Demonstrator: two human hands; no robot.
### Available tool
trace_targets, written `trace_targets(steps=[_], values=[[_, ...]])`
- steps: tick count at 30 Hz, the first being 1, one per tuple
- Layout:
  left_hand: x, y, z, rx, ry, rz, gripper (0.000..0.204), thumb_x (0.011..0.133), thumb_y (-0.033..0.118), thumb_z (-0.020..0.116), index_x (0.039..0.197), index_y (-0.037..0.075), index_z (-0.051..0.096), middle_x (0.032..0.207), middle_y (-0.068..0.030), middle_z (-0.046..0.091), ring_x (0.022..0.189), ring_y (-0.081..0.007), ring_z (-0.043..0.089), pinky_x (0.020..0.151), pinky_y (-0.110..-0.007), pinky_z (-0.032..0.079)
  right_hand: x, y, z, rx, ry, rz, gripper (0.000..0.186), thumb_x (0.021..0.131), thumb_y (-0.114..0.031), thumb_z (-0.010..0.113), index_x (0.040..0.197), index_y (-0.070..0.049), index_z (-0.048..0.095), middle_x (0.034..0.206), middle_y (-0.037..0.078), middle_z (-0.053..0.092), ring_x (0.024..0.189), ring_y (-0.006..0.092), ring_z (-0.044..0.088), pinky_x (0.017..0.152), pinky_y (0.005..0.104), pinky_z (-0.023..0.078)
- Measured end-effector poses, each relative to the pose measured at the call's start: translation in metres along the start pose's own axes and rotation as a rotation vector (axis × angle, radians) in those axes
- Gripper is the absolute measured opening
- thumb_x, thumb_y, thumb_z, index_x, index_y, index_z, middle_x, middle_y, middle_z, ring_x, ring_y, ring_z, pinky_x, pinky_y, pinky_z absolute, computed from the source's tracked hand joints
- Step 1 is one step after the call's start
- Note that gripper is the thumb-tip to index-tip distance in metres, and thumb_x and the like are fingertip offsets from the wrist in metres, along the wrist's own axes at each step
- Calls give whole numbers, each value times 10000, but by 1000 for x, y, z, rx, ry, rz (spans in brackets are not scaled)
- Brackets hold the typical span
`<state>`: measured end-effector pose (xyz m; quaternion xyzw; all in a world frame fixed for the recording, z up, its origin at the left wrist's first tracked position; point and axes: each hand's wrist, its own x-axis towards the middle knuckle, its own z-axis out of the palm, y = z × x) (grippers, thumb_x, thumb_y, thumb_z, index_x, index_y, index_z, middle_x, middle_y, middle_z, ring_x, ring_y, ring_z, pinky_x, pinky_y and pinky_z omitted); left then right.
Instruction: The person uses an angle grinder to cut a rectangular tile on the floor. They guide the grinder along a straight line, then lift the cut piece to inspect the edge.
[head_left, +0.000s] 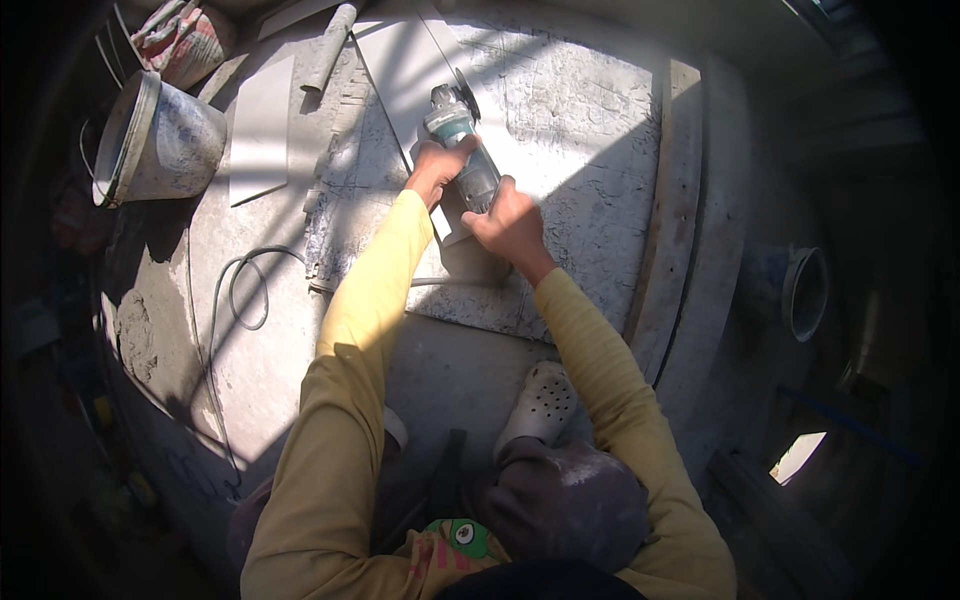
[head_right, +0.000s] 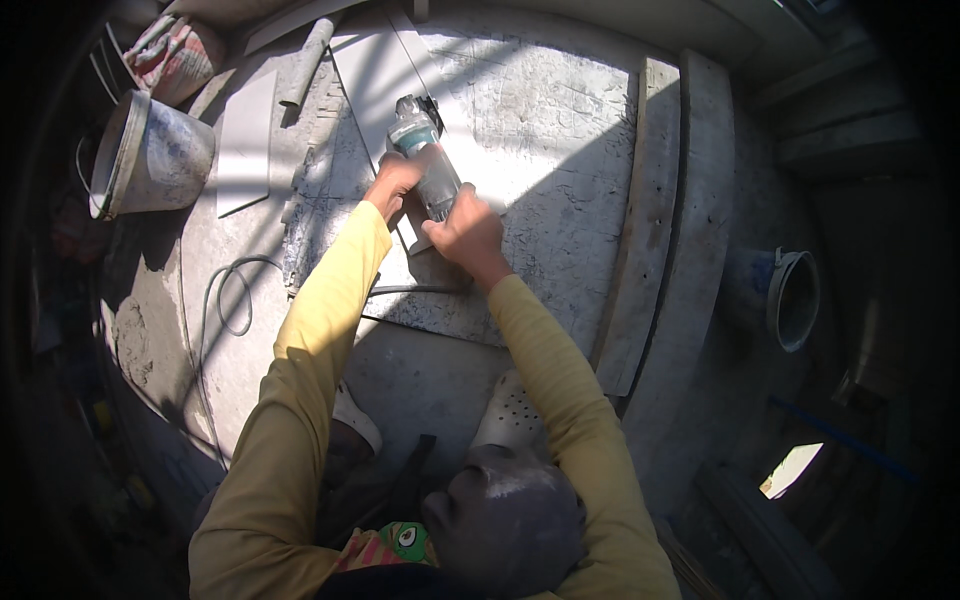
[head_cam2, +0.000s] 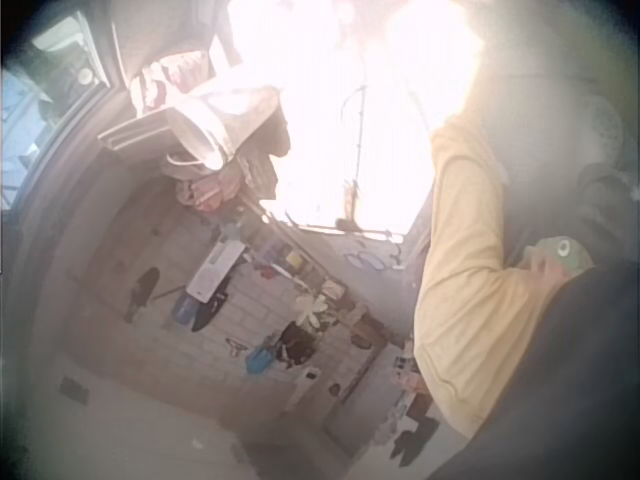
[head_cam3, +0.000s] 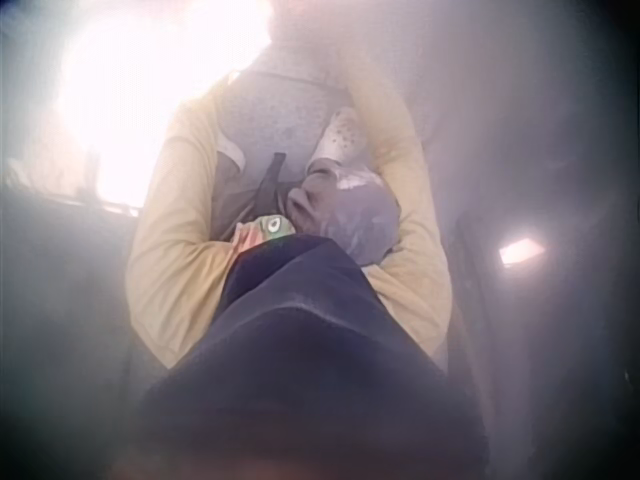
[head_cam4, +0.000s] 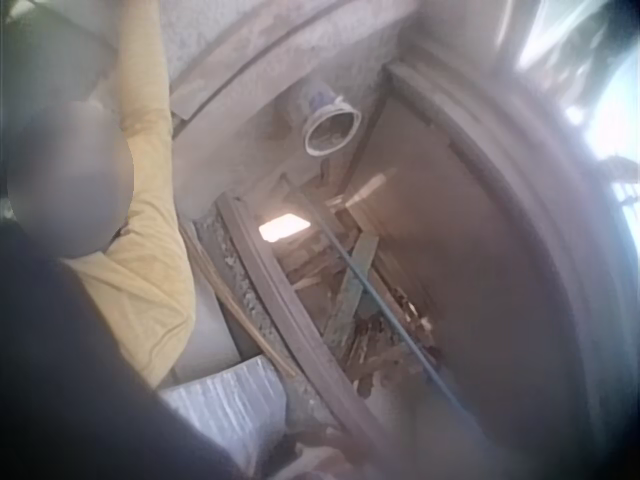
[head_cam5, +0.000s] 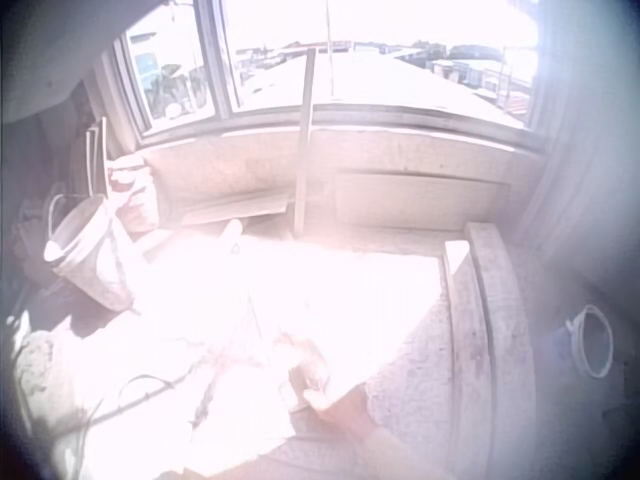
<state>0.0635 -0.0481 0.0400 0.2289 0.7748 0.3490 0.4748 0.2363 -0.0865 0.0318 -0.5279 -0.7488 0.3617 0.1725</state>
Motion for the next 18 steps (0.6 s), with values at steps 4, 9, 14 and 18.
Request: trace_targets(steps=[4, 9, 14, 18], values=[[8, 2, 0, 40, 33, -73, 679, 861, 452, 843, 1212, -113, 707, 1163, -211, 749, 1023, -274, 735, 867, -390, 558, 9, 0, 1, -18, 1, -16, 587, 726, -356, 824, 1018, 86, 570, 812, 284, 713, 798, 484, 723, 761, 534, 598], [11, -3, 0, 38, -5, -25, 679, 861, 450, 843, 1217, -110, 705, 1190, -217, 745, 1045, -271, 733, 885, -387, 555, 4, 1, 2, -14, 22, -40, 586, 724, -364, 833, 1009, 79, 574, 821, 285, 718, 806, 479, 729, 760, 524, 602], [-10, -10, 7, -3, 34, 91, 641, 851, 422, 848, 1231, -77, 713, 1199, -206, 751, 1067, -260, 734, 916, -382, 555, -7, 0, -4, -2, -78, 80, 599, 732, -361, 861, 1061, 55, 582, 895, 294, 737, 879, 468, 746, 803, 523, 606], [-26, -12, 9, 2, 15, 94, 590, 842, 403, 848, 1196, -55, 736, 1162, -188, 765, 1055, -250, 737, 911, -377, 557, -18, -5, -14, -43, -163, 178, 635, 753, -370, 861, 1161, 25, 576, 983, 296, 751, 958, 466, 748, 858, 528, 604]])
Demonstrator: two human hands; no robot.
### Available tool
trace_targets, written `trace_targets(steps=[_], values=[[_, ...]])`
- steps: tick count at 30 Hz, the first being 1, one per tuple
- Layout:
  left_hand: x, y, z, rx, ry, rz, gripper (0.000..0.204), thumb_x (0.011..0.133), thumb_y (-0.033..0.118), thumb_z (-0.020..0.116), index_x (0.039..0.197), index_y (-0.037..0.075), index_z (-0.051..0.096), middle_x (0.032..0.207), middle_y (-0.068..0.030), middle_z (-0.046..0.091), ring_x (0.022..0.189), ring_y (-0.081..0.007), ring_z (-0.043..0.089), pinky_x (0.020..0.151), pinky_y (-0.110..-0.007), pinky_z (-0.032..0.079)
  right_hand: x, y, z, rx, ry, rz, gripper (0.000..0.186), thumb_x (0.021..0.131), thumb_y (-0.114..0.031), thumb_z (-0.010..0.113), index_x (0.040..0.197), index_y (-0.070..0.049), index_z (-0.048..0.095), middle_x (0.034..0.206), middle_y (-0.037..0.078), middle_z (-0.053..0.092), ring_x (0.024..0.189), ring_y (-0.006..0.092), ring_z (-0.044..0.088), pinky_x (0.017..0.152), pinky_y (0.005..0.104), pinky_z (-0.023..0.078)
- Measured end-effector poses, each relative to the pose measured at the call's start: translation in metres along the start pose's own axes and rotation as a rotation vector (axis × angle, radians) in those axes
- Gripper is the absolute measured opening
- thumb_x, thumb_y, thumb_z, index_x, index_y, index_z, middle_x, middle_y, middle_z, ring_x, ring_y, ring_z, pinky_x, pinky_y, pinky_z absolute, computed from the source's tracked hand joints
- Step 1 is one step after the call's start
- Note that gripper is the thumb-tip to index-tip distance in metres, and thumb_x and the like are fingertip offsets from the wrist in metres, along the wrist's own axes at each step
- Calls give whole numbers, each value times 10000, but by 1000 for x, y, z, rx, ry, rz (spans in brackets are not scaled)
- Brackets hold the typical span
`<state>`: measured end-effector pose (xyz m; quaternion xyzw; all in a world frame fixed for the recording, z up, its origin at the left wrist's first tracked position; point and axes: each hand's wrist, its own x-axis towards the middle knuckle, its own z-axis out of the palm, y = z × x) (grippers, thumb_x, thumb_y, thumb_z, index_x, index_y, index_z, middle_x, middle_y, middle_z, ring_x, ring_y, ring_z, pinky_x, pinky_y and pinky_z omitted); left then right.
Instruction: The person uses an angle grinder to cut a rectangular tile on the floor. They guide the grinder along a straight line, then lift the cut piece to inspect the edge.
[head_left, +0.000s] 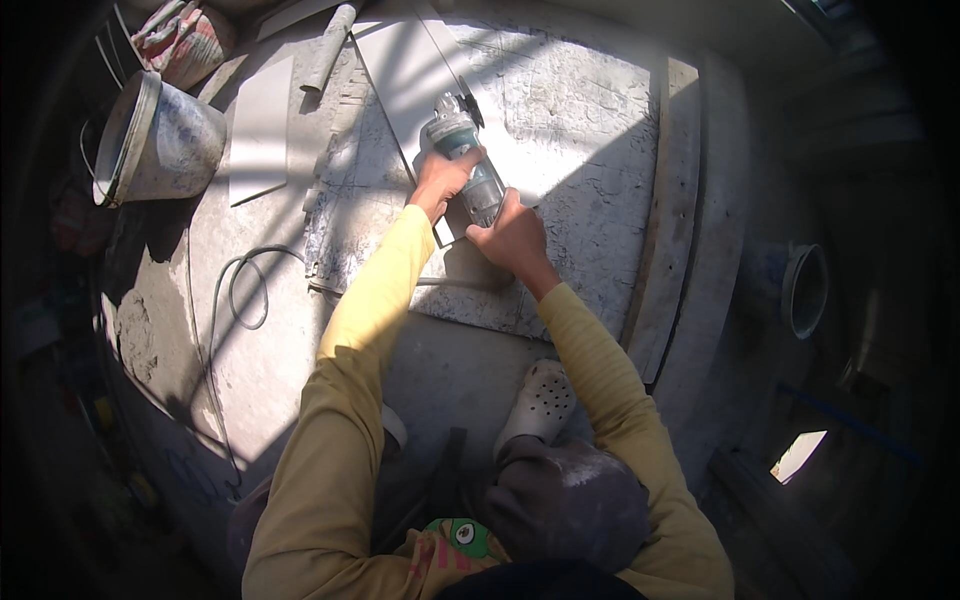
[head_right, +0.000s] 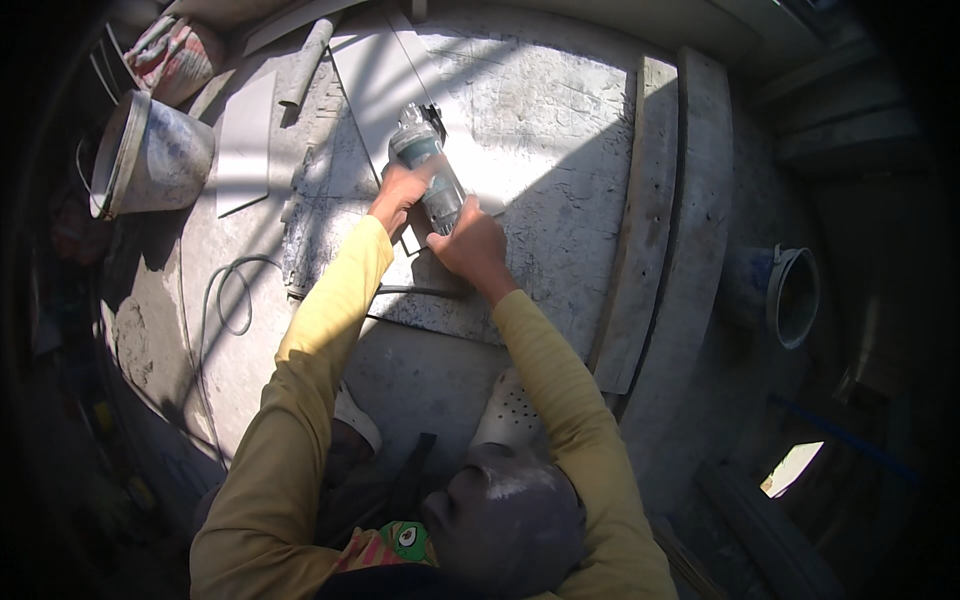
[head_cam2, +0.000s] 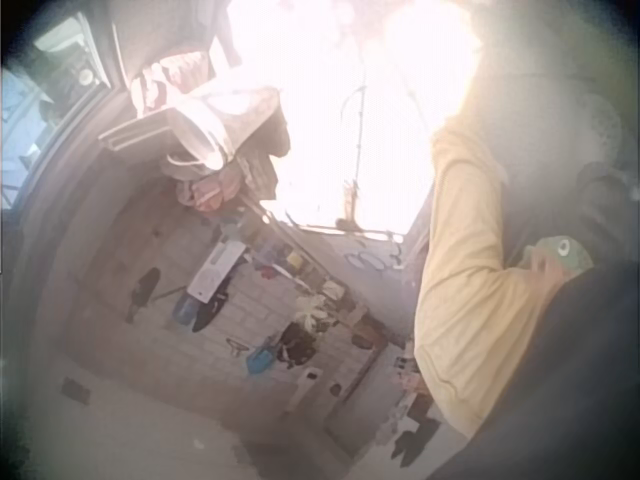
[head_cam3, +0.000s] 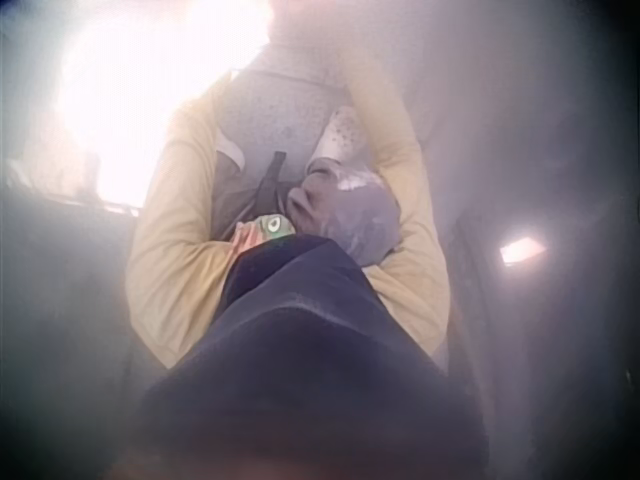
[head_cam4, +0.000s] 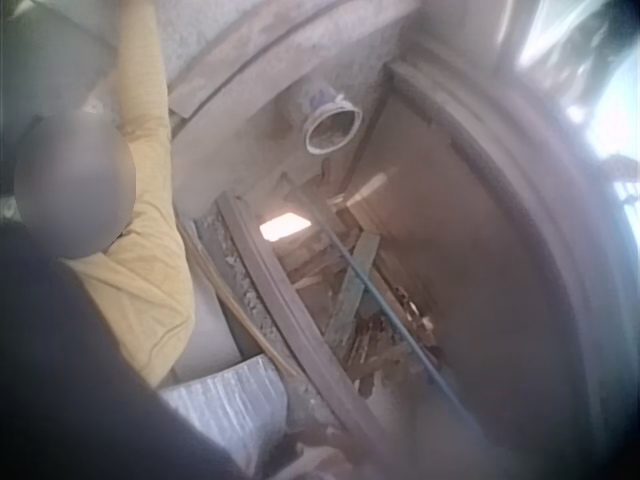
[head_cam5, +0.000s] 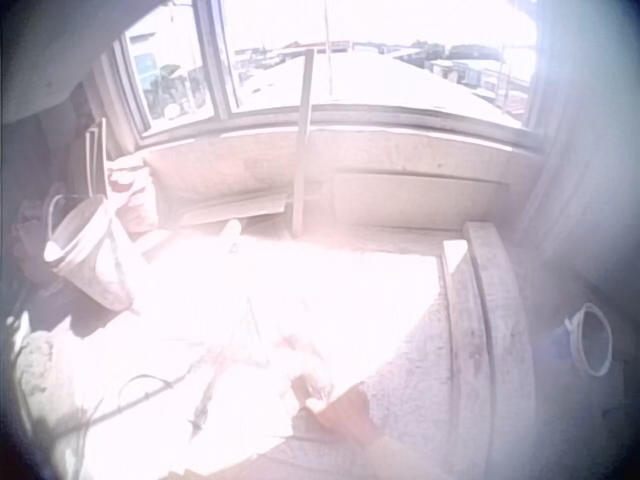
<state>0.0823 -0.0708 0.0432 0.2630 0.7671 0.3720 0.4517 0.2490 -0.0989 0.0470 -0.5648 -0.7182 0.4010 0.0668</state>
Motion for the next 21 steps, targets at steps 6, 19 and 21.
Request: trace_targets(steps=[6, 19, 21], values=[[-13, -3, 3, -53, -16, -15, 557, 815, 414, 843, 1080, -70, 766, 1046, -178, 777, 953, -252, 741, 869, -380, 554, -12, -5, -7, -61, -35, 66, 682, 764, -387, 840, 1230, 17, 551, 1059, 279, 753, 1014, 453, 742, 905, 519, 593], [-20, -16, 9, -14, -41, -48, 564, 825, 422, 819, 1016, -105, 762, 992, -193, 764, 900, -250, 716, 827, -410, 543, -26, 2, -10, -63, -53, 46, 651, 771, -402, 804, 1197, 4, 524, 1049, 270, 747, 1018, 464, 734, 923, 531, 576], [-23, -13, 9, 24, -35, -64, 567, 828, 424, 815, 1017, -107, 759, 986, -189, 763, 899, -250, 715, 829, -412, 542, -28, 3, -10, -61, -42, 41, 659, 767, -404, 795, 1204, 11, 528, 1046, 272, 747, 1015, 467, 734, 924, 533, 575]])
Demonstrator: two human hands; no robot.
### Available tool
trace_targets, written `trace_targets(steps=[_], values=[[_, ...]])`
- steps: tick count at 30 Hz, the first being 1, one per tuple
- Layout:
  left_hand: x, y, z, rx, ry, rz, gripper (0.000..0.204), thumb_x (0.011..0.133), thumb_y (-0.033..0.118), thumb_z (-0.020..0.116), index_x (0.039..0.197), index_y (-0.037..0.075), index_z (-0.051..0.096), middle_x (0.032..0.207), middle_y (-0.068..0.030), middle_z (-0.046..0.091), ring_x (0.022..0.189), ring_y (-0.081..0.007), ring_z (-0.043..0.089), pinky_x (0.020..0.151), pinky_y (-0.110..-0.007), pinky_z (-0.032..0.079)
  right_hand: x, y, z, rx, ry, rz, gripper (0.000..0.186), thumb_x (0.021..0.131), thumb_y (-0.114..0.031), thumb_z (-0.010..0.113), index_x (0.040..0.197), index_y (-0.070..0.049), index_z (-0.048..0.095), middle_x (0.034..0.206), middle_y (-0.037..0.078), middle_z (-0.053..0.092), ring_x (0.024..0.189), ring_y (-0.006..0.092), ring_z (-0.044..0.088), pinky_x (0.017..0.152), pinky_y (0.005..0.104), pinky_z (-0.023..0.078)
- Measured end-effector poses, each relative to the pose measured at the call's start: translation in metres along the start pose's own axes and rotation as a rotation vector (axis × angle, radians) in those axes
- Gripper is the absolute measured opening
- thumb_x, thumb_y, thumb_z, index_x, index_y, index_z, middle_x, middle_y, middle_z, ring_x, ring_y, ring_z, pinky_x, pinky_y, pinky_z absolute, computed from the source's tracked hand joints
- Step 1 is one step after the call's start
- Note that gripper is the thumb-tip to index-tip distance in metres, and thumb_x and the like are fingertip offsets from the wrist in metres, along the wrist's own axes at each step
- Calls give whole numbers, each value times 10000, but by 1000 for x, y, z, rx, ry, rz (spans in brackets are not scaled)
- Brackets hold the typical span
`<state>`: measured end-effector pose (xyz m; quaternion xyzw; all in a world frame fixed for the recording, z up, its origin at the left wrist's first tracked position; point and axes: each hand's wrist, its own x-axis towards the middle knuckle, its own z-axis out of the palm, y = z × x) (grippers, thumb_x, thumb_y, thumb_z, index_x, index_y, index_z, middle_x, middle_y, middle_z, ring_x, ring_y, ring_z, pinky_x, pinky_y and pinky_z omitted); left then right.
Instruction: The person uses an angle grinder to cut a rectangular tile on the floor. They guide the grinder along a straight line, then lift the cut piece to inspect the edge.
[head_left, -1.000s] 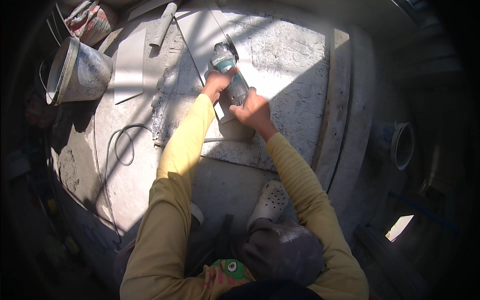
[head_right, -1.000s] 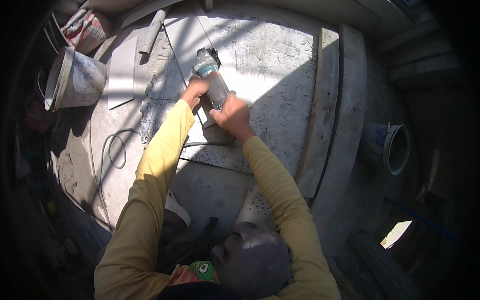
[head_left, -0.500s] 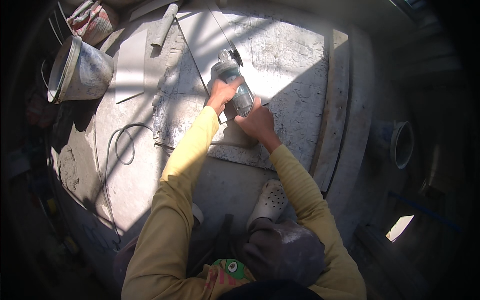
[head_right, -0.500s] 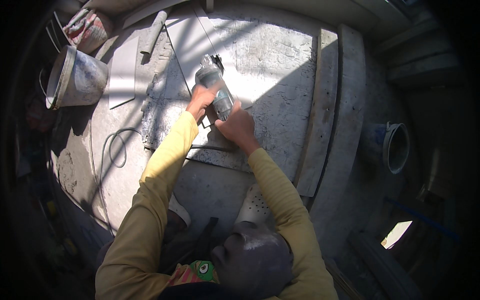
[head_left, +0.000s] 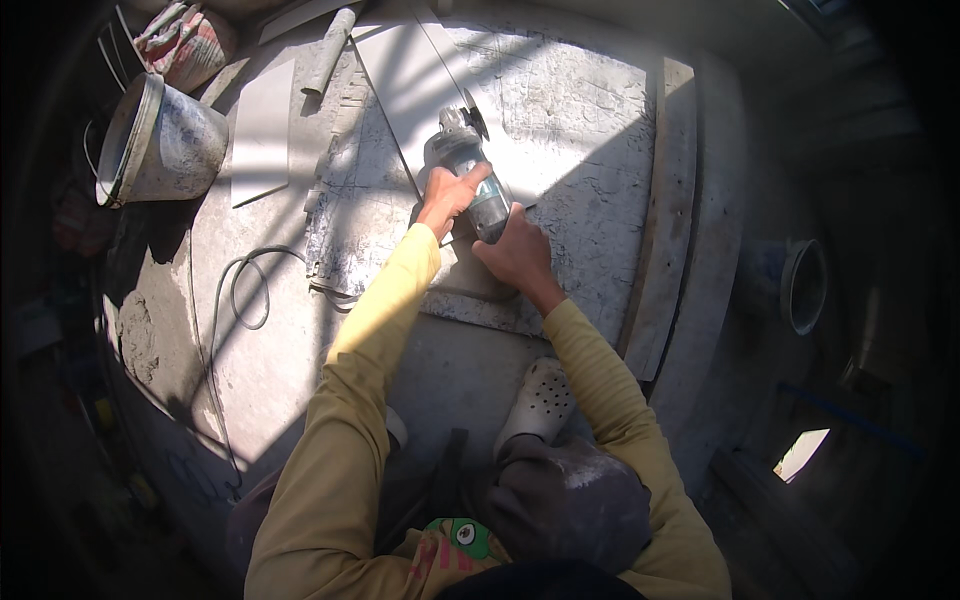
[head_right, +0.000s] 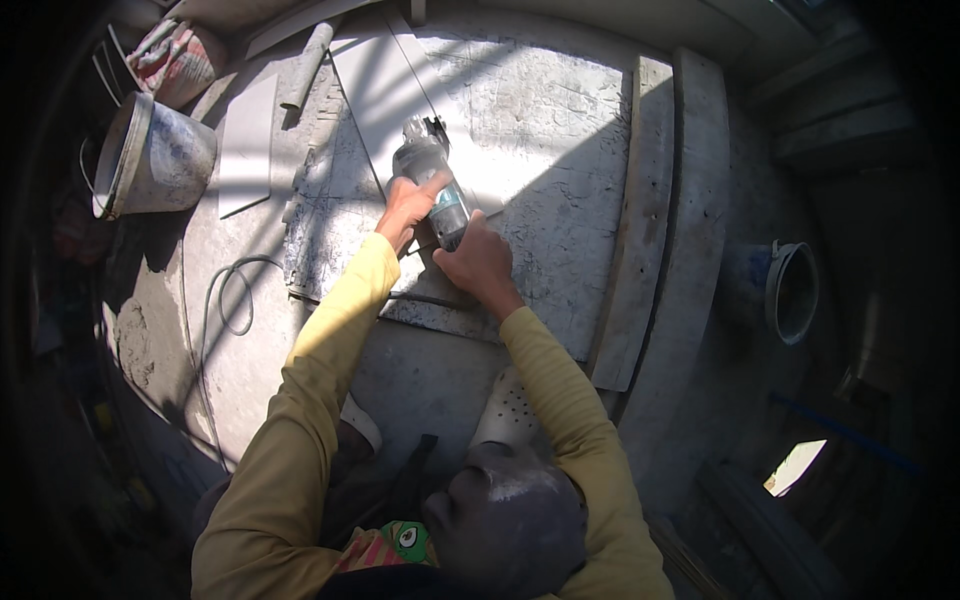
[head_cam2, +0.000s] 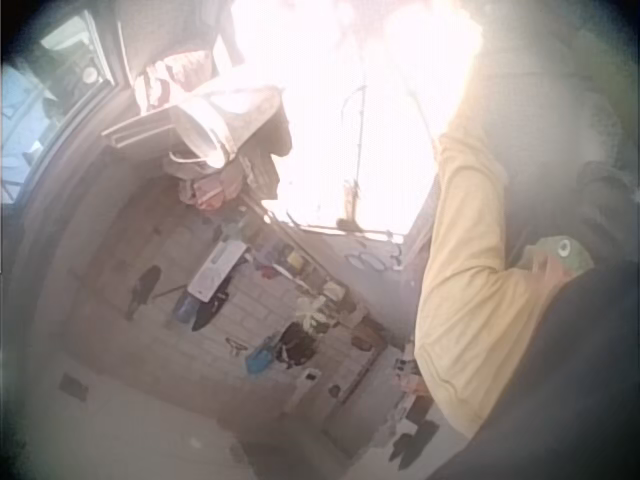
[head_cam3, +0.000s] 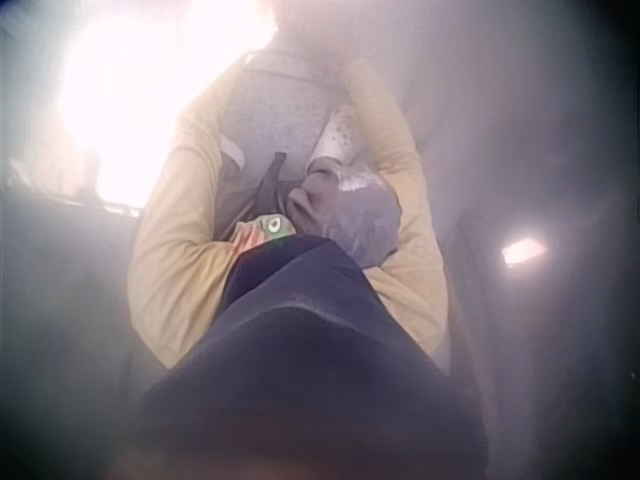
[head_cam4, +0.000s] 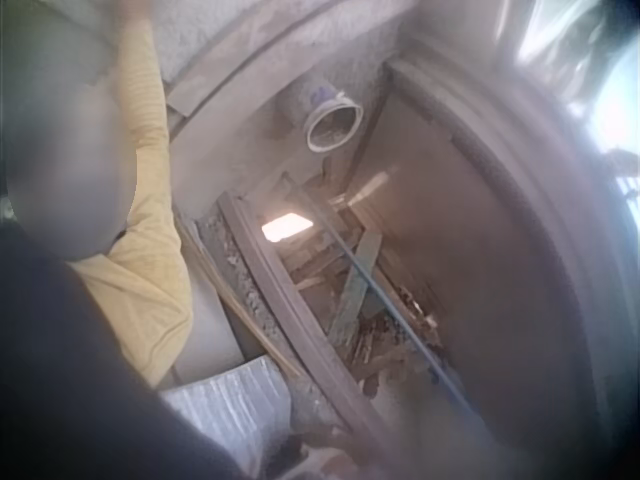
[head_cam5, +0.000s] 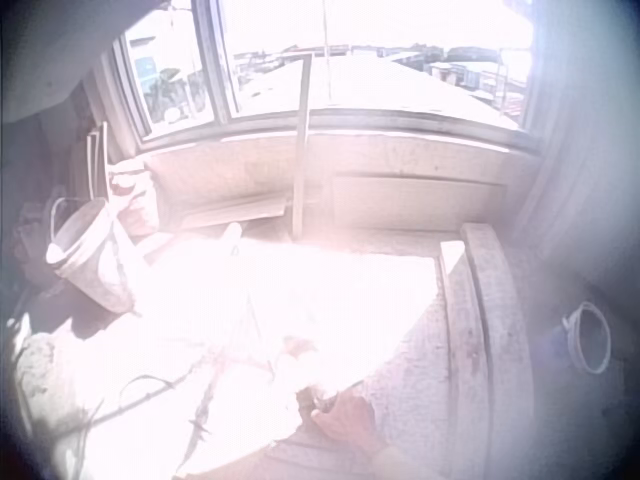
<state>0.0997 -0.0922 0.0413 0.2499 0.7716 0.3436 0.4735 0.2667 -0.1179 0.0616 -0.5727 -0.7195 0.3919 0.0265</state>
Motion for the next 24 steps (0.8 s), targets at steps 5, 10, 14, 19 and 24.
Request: trace_targets(steps=[5, 10, 14, 19, 24], values=[[-10, 5, 0, 34, 2, -2, 561, 826, 427, 813, 1014, -99, 758, 968, -178, 758, 884, -246, 708, 821, -413, 538, -3, 3, 2, 12, 11, -8, 760, 740, -423, 787, 1264, 66, 535, 1050, 294, 741, 1006, 477, 732, 910, 541, 577], [-12, 1, 2, -40, -22, 5, 543, 829, 425, 817, 1012, -82, 763, 958, -158, 755, 868, -237, 700, 813, -405, 535, -6, 6, 3, 16, 7, -6, 785, 737, -429, 776, 1283, 82, 539, 1056, 301, 741, 1003, 481, 731, 908, 542, 577], [-9, 1, 2, -17, -8, 10, 544, 838, 423, 817, 1049, -76, 765, 987, -152, 762, 879, -235, 709, 829, -398, 540, -7, 5, 2, 28, 23, -28, 718, 758, -410, 780, 1250, 58, 549, 1045, 285, 748, 997, 477, 735, 913, 537, 576], [-1, 4, -2, -41, 11, 16, 574, 832, 421, 822, 1105, -80, 761, 1041, -159, 768, 931, -240, 724, 857, -394, 548, 1, -2, 1, 18, 16, -8, 654, 769, -383, 819, 1188, 39, 548, 1035, 273, 747, 992, 461, 738, 892, 535, 580], [24, -2, -1, -97, 28, -2, 631, 795, 446, 841, 1095, -102, 759, 1070, -203, 770, 975, -273, 745, 880, -399, 555, 13, -6, 5, 26, 83, -33, 653, 749, -383, 805, 1172, 43, 550, 952, 282, 750, 929, 463, 746, 859, 533, 591]])
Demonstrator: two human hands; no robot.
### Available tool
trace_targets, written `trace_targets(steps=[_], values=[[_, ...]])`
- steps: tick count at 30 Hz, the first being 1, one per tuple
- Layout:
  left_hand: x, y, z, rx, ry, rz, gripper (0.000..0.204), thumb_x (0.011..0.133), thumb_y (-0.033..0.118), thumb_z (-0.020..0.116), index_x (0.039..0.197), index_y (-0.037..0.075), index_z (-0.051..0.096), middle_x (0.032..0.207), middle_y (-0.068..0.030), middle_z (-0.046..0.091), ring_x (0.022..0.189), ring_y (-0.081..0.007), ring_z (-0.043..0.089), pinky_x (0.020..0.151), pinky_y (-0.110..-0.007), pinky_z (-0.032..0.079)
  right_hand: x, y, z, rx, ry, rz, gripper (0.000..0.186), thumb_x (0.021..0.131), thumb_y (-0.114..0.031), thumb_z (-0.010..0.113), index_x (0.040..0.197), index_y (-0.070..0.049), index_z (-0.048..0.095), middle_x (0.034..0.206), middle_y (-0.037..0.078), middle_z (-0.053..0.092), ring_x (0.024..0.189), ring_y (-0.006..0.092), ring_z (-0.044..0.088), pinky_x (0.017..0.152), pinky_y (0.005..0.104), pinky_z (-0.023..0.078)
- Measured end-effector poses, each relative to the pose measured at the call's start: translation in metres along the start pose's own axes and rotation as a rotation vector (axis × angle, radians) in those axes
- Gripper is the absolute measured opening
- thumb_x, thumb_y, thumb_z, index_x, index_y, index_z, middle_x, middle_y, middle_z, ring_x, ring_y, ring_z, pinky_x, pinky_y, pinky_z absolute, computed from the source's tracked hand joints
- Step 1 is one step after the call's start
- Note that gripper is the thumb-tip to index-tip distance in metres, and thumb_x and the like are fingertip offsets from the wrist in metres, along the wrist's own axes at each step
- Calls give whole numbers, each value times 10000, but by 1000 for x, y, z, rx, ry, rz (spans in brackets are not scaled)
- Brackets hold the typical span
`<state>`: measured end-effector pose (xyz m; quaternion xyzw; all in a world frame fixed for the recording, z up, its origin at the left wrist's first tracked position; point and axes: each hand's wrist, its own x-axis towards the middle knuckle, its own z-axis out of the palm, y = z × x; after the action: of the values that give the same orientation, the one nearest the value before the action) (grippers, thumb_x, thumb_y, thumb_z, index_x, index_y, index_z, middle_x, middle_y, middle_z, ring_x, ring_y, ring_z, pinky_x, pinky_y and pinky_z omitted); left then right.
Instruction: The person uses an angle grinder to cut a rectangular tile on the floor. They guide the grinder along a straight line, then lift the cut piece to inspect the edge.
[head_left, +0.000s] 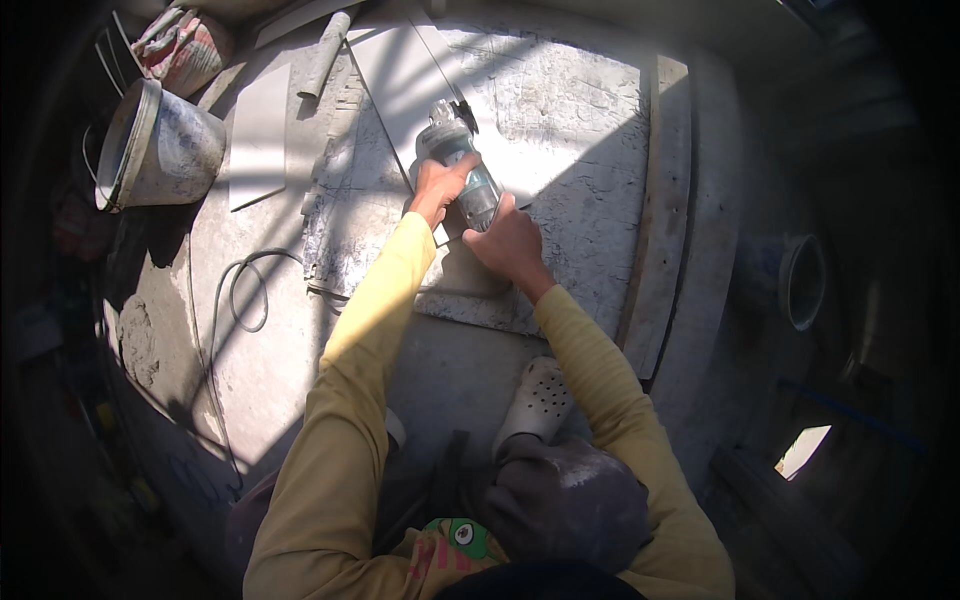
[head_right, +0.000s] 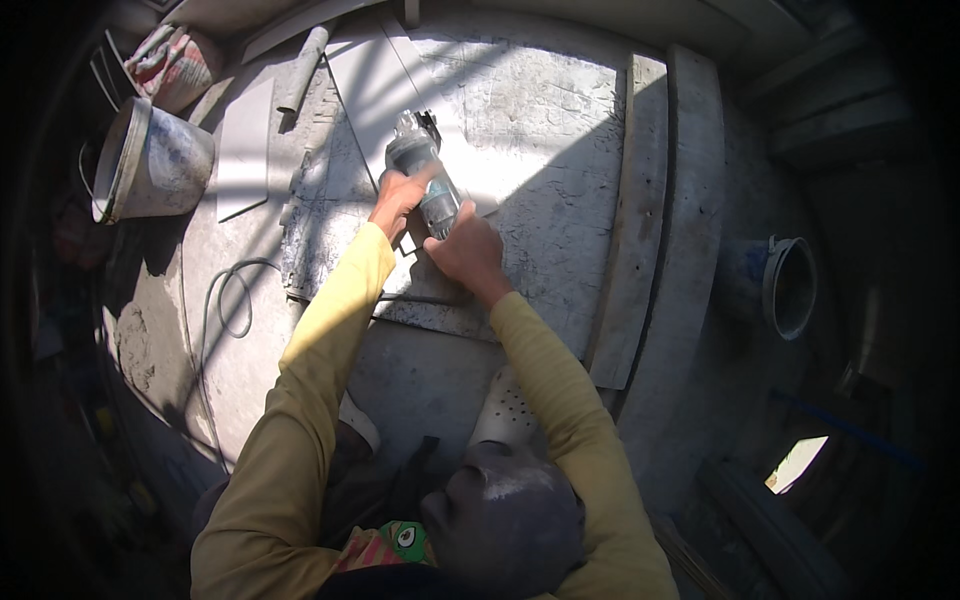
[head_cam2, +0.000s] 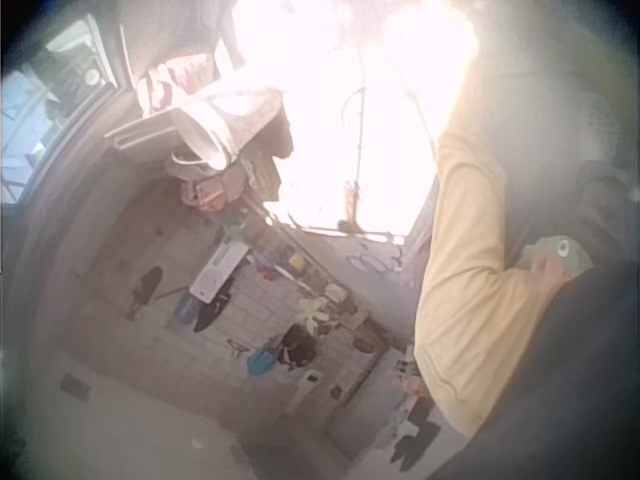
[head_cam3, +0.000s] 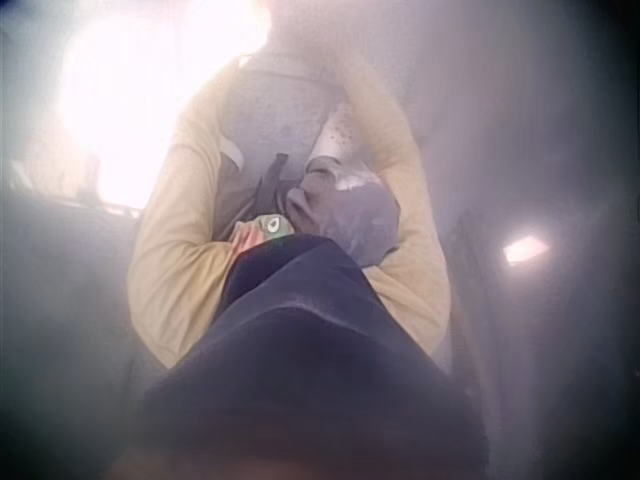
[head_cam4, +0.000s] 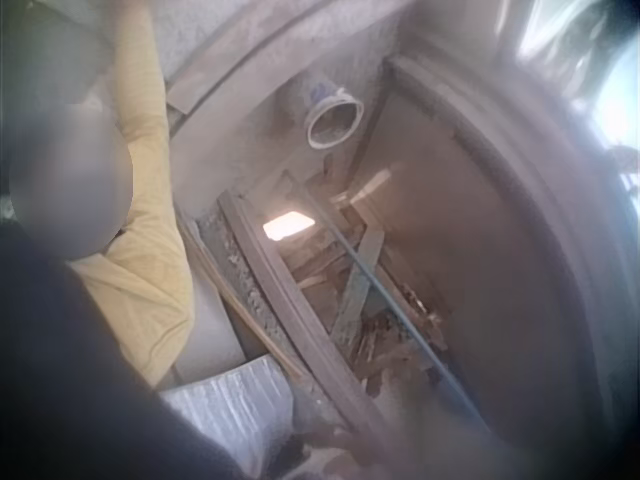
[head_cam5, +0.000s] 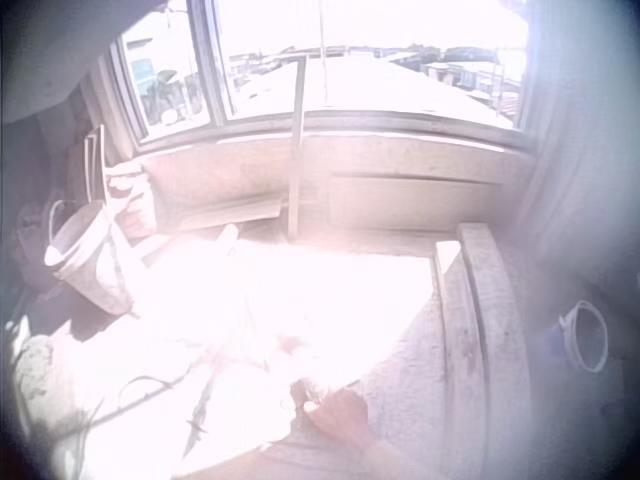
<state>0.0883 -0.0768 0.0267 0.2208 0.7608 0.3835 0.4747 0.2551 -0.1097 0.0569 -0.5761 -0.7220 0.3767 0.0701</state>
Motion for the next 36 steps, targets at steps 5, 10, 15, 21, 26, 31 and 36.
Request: trace_targets(steps=[5, 10, 15, 21, 26, 31, 36], values=[[8, -9, 6, -37, 92, 34, 686, 767, 462, 859, 1093, -133, 755, 1081, -242, 775, 978, -299, 760, 883, -406, 563, 6, 1, 3, 19, 10, -2, 641, 734, -387, 823, 1144, 35, 569, 913, 282, 750, 884, 469, 749, 826, 541, 600], [2, -6, 9, -39, 143, 43, 677, 765, 450, 870, 1087, -134, 758, 1059, -249, 780, 986, -308, 764, 889, -406, 565, 7, 3, 5, 18, 18, 4, 654, 728, -397, 833, 1151, 29, 574, 909, 278, 753, 882, 468, 752, 829, 539, 602], [1, -3, 7, -12, 151, 52, 659, 772, 435, 867, 1090, -131, 758, 1052, -251, 778, 966, -309, 765, 873, -420, 568, 7, 0, 4, 18, 11, 13, 677, 727, -406, 838, 1170, 32, 574, 930, 280, 755, 908, 465, 754, 843, 537, 602], [-19, 9, 6, 36, 108, 15, 635, 780, 424, 847, 1070, -133, 754, 1025, -241, 777, 936, -304, 761, 851, -419, 569, 1, -2, -6, -33, -98, 61, 685, 777, -402, 829, 1236, 15, 538, 1070, 263, 757, 1017, 441, 747, 905, 514, 592], [-41, 15, 8, 86, 103, -8, 630, 779, 432, 833, 1051, -132, 756, 1011, -236, 776, 924, -302, 757, 843, -416, 568, -11, 1, -9, -37, -99, 48, 646, 782, -391, 825, 1184, 21, 532, 1051, 271, 751, 1010, 448, 743, 912, 520, 585], [-26, 8, 7, 123, 104, 6, 641, 781, 440, 836, 1069, -126, 756, 1040, -244, 776, 960, -314, 761, 866, -412, 568, -10, 1, -9, -22, -81, 40, 641, 771, -383, 834, 1175, 18, 539, 1044, 280, 749, 1008, 451, 742, 900, 522, 588], [-4, 4, 4, 61, 113, 27, 657, 785, 455, 844, 1103, -115, 760, 1101, -244, 776, 1015, -315, 763, 902, -404, 565, 6, -1, -1, 24, -9, -8, 625, 745, -371, 825, 1130, 43, 558, 909, 282, 747, 900, 471, 747, 844, 542, 592]])
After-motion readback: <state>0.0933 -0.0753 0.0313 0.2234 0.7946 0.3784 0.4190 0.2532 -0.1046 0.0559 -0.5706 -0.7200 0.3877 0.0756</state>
